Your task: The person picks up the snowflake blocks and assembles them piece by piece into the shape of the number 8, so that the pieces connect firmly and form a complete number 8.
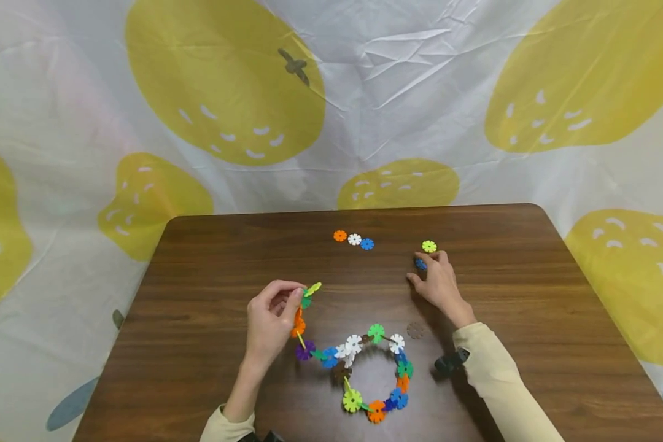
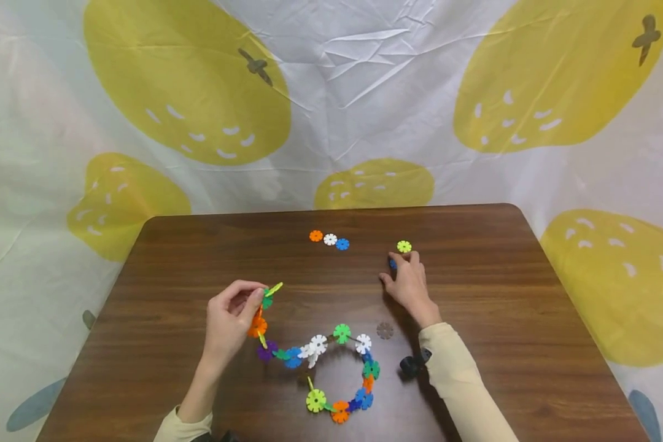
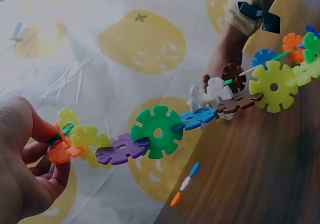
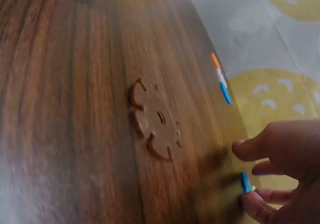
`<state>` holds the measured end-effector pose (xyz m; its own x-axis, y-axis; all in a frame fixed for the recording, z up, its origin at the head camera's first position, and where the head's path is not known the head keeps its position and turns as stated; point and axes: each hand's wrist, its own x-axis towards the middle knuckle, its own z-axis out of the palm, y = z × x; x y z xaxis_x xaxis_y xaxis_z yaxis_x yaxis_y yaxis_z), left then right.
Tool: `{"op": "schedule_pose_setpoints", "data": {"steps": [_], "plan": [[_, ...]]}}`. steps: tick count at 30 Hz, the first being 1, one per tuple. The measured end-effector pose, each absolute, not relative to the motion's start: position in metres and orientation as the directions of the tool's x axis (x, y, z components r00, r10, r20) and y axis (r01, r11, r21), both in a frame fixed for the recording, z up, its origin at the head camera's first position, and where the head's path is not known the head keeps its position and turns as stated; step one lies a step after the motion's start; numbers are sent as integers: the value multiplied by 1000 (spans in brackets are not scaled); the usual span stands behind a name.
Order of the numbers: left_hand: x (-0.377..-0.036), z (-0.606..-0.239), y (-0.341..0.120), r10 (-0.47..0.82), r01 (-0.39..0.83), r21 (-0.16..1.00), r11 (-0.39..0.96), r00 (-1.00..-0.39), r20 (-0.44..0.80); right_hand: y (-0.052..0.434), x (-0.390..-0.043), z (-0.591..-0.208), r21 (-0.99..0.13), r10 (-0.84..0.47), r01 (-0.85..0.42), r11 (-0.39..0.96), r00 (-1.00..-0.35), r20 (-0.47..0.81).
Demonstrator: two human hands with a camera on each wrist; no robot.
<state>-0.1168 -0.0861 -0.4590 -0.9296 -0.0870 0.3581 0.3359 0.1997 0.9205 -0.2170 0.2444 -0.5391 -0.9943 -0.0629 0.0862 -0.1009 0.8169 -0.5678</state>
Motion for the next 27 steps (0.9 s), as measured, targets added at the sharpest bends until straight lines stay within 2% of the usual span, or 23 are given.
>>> {"op": "schedule_pose_setpoints", "data": {"steps": [7,14,19,27], "plan": [[-116,-459,-85,-93,346,923,168,-927,364,246,-220,-542,-574,-32,-106,812,-990,138],[-116,-458,-86,-88,336,926,170,-931,354,252,-221,-542,-533,-24,-127,836,-980,195],[-116,-458,-84,-77,343,926,161,-931,358,252,-221,-540,-546,-8,-88,833,-989,147],[-116,-457,-85,-63,341,923,179,-932,356,257,-220,-533,-562,0,0,827,-1000,-1]]}}
